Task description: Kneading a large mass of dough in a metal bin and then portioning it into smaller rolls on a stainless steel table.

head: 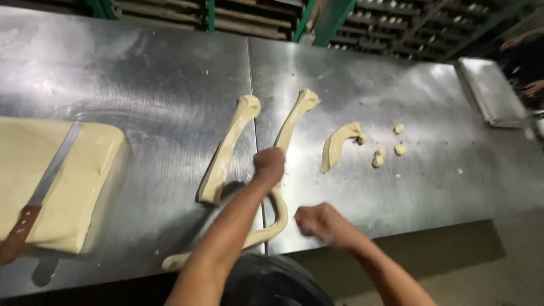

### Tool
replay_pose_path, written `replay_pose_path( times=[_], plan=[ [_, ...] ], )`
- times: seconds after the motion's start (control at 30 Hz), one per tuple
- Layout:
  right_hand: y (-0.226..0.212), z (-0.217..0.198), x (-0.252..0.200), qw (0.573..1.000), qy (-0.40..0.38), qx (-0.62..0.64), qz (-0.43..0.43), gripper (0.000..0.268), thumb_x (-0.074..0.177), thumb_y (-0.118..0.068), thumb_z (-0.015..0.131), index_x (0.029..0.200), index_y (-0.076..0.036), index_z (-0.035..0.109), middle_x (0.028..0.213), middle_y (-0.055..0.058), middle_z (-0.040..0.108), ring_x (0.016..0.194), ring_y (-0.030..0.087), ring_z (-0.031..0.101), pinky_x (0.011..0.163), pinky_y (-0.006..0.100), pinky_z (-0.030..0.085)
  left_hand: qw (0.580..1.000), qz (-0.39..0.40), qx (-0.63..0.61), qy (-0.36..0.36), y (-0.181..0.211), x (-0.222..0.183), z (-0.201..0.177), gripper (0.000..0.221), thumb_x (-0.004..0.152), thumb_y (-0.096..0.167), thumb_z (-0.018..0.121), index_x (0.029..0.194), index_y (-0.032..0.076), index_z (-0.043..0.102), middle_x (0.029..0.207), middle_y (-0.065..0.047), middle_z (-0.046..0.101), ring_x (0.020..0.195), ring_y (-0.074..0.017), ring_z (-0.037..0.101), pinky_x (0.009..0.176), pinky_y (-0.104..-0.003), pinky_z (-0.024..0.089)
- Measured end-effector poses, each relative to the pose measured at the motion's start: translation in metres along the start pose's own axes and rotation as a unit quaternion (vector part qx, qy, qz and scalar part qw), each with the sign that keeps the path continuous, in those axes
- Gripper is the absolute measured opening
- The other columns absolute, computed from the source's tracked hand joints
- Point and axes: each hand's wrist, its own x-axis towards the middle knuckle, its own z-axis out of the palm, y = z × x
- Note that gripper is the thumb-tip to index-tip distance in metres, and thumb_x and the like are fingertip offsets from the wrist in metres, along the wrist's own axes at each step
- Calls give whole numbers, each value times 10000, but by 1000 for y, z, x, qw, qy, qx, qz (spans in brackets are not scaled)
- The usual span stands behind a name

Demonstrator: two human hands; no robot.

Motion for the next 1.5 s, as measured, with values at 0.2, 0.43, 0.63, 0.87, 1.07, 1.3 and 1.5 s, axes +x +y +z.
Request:
replay_pose_path(
  times=[0.2, 0.43, 0.63, 0.87, 1.07, 1.3, 1.5],
  plan=[
    [-62, -17, 25, 638, 379, -634, -216, 402, 746, -364, 785, 1069, -129, 732, 1064, 217, 737, 882, 358, 705, 683, 390, 551, 967, 221, -73, -103, 32, -63, -38, 645, 807, -81, 626, 1427, 46, 497, 1327, -212, 611, 1031, -402, 701, 874, -456, 576],
    [-22, -28, -20, 940, 276, -171, -108, 247, 935, 36, 673, 1161, -54, 715, 1027, 126, 755, 897, 222, 740, 733, 326, 579, 855, 356, -378, 1, 80, -83, -25, 296, 850, 108, 651, 1103, -43, 628, 981, -224, 676, 893, -442, 715, 788, -473, 588],
    [35, -49, -13, 950, 295, -75, -67, 239, 1083, -165, 557, 1201, 23, 647, 1014, 136, 706, 940, 218, 658, 795, 335, 524, 943, 289, -155, -54, 155, -102, -34, 207, 902, 226, 640, 942, 36, 709, 808, -194, 732, 781, -413, 734, 701, -516, 563],
    [156, -43, -11, 967, 235, 59, 82, 344, 1097, -284, 536, 960, 10, 649, 750, 74, 606, 687, 168, 525, 626, 376, 463, 966, 245, 54, 56, 126, -32, 65, 139, 877, 129, 644, 811, 113, 765, 811, -158, 753, 763, -326, 765, 642, -449, 592],
    [87, -88, -7, 985, 36, -137, -102, 210, 940, -138, 681, 1102, -13, 732, 920, 105, 712, 784, 193, 669, 712, 361, 557, 998, -39, 48, -22, 63, 7, 59, 275, 910, 139, 681, 1179, 83, 674, 1167, -179, 688, 1056, -347, 695, 806, -456, 577],
    [73, -82, 16, 975, 119, -131, -132, 191, 904, -58, 756, 1094, -44, 777, 921, 117, 718, 747, 208, 665, 693, 315, 549, 939, 187, -285, 55, 111, -70, 18, 547, 791, -22, 682, 1317, 21, 538, 1298, -248, 575, 1027, -426, 675, 819, -488, 555],
    [82, -94, 45, 986, 138, 70, -67, 260, 1045, -186, 569, 1228, -24, 659, 1009, 34, 733, 904, 97, 677, 837, 253, 547, 987, 60, -148, 2, 129, -71, 25, 241, 994, 291, 609, 966, 84, 730, 890, -198, 740, 863, -417, 723, 751, -520, 562]
  ],
)
